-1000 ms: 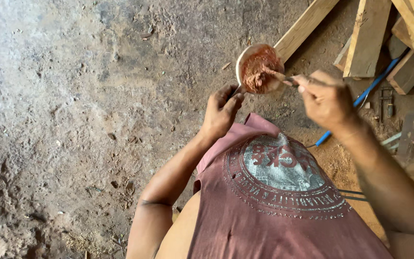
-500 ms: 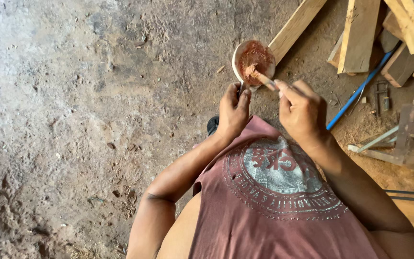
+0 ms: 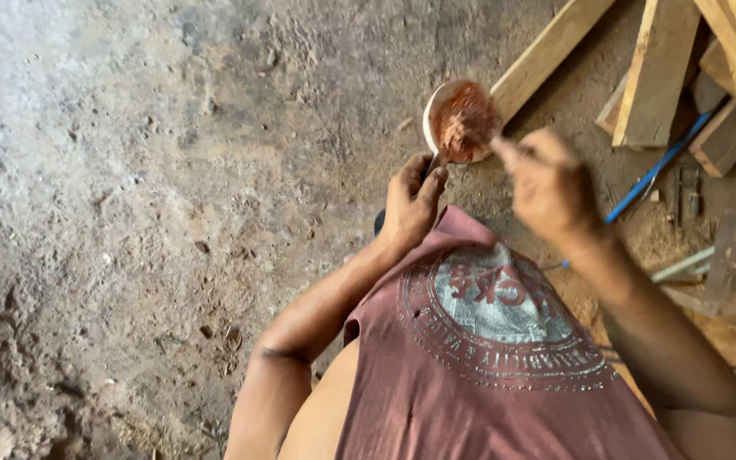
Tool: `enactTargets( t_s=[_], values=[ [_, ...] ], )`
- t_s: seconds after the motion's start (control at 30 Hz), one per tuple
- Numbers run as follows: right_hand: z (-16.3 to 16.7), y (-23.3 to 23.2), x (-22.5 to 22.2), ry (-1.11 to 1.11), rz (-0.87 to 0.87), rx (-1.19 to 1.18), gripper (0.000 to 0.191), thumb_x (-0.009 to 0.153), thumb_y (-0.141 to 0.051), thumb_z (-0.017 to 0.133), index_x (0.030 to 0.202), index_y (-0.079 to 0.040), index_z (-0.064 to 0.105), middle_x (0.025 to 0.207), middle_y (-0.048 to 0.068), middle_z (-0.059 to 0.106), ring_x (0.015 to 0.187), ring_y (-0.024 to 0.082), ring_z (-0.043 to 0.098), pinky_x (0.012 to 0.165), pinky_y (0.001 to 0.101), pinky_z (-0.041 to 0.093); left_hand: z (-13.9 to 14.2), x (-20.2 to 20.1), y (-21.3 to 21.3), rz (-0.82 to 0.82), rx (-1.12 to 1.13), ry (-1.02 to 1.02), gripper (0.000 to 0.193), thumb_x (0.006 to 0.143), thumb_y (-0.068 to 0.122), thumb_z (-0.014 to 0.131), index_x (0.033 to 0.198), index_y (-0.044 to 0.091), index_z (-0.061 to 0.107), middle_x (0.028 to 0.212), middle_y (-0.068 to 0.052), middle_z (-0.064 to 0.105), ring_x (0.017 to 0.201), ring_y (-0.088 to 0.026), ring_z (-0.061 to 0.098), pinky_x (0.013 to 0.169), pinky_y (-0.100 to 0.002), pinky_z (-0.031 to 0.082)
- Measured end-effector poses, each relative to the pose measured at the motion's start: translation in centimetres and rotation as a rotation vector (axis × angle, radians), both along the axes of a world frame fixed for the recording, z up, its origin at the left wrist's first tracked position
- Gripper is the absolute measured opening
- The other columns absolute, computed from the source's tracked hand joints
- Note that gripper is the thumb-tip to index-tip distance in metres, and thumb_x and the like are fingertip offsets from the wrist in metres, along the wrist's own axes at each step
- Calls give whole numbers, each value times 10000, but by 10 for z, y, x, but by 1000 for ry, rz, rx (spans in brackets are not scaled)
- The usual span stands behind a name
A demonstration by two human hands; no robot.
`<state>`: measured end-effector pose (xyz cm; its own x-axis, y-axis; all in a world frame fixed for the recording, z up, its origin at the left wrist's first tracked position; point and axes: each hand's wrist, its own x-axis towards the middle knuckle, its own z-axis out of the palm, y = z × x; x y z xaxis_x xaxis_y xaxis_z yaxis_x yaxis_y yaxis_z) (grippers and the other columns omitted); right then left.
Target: The person sits on the floor holding a bowl of reddish wood filler and uses a small stick to dab filler into holes and gaps along the edge of a wooden cabinet frame. They work along the frame section by section, then stand and reposition the cabinet before continuing to fill spots.
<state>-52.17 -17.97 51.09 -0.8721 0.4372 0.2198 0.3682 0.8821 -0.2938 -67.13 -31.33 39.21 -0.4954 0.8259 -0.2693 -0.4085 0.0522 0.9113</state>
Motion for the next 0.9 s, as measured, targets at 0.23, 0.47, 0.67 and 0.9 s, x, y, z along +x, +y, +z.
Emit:
enactTargets(
  t_s=[0.23, 0.47, 0.67, 0.9],
  values=[
    [-7, 6, -34, 54, 10, -118, 244, 998, 9, 650, 1168, -86, 797, 922, 111, 675, 709, 236, 634, 577, 352, 486, -11, -25, -2, 82, 7, 54, 181, 1040, 109, 578, 1159, -21, 615, 867, 33, 572, 772, -42, 488, 665, -229, 439],
    [-11, 28, -82, 101, 82, -183, 264, 981, 24, 647, 1197, -70, 767, 970, 127, 675, 804, 277, 669, 667, 380, 527, -17, -60, 10, 196, -5, -106, 191, 1020, 104, 560, 1155, -15, 626, 915, 21, 644, 797, -44, 544, 702, -224, 451],
    [-28, 76, -148, 100, 245, -223, 329, 930, 38, 676, 1215, -94, 776, 972, 135, 637, 834, 281, 652, 690, 385, 522, -21, -119, 31, 265, 5, -67, 200, 1015, 136, 585, 1117, -20, 657, 889, 26, 635, 774, -56, 549, 706, -226, 469],
    [-42, 170, -249, 150, 360, -179, 387, 867, 60, 667, 1187, -128, 778, 1013, 116, 646, 907, 303, 651, 773, 394, 535, -18, -212, 85, 304, -178, -151, 250, 1009, 204, 602, 1066, -20, 696, 749, 30, 562, 636, -69, 473, 537, -246, 380]
  ],
)
